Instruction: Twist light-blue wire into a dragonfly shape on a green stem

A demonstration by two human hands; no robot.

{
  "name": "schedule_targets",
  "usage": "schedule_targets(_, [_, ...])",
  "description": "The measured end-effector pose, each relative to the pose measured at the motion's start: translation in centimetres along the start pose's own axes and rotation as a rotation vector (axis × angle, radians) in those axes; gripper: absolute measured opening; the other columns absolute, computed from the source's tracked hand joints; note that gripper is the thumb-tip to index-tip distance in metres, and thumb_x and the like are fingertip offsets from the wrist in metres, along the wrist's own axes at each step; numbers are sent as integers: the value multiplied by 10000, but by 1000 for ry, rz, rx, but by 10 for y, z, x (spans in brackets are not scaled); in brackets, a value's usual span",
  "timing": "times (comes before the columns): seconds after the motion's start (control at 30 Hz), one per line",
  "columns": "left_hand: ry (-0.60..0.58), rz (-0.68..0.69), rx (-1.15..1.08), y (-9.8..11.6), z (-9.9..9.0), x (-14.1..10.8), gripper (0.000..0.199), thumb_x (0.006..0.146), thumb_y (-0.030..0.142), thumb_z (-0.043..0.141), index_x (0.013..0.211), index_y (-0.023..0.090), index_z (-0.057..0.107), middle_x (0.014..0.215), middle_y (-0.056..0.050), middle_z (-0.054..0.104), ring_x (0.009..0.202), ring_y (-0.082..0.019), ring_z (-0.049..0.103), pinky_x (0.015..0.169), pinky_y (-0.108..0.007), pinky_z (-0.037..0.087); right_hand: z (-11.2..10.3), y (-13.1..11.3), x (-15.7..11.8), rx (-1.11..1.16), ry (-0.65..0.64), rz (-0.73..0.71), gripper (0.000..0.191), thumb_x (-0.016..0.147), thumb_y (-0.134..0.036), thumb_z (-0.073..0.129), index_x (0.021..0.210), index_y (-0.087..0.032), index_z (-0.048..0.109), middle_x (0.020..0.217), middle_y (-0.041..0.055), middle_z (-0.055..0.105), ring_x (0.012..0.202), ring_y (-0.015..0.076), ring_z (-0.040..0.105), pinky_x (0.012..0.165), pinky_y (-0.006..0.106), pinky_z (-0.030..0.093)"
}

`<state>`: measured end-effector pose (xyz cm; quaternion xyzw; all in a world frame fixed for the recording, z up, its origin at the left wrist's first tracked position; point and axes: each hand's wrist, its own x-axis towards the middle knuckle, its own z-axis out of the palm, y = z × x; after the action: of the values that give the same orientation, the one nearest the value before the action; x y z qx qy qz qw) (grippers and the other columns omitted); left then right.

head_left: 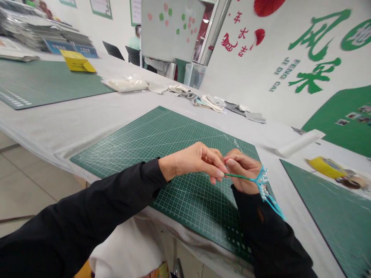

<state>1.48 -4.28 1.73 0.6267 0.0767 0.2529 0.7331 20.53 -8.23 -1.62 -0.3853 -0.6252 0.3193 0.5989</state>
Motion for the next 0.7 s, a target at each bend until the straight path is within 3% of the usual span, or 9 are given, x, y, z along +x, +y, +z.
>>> schedule_targets(0.17, [-65,-45,4,-3,0,1,58,696,147,715,727,97,717,744,-23,616,571,-64,606,611,-219,525,5,-8,-1,24,-43,-29,66,723,-232,723,765,-278,747,690,2,600,607,127,556,500,286,434])
schedule_targets(0.43, [-75,-56,14,-1,-1,0,51,700,142,710,729,101,715,758,-28,632,567,-70,616,628,-236,532,4,-5,-1,-3,-36,-86,91,750,-234,699,799,-297,742,690,1,623,629,135,565,546,304,438])
schedule_targets(0.7, [-78,-37,28,2,0,-1,31,707,92,684,726,85,706,800,-28,623,563,-61,611,616,-220,533,1,0,-1,-75,39,-110,31,725,-309,721,733,-282,735,646,-3,594,624,137,520,562,309,400])
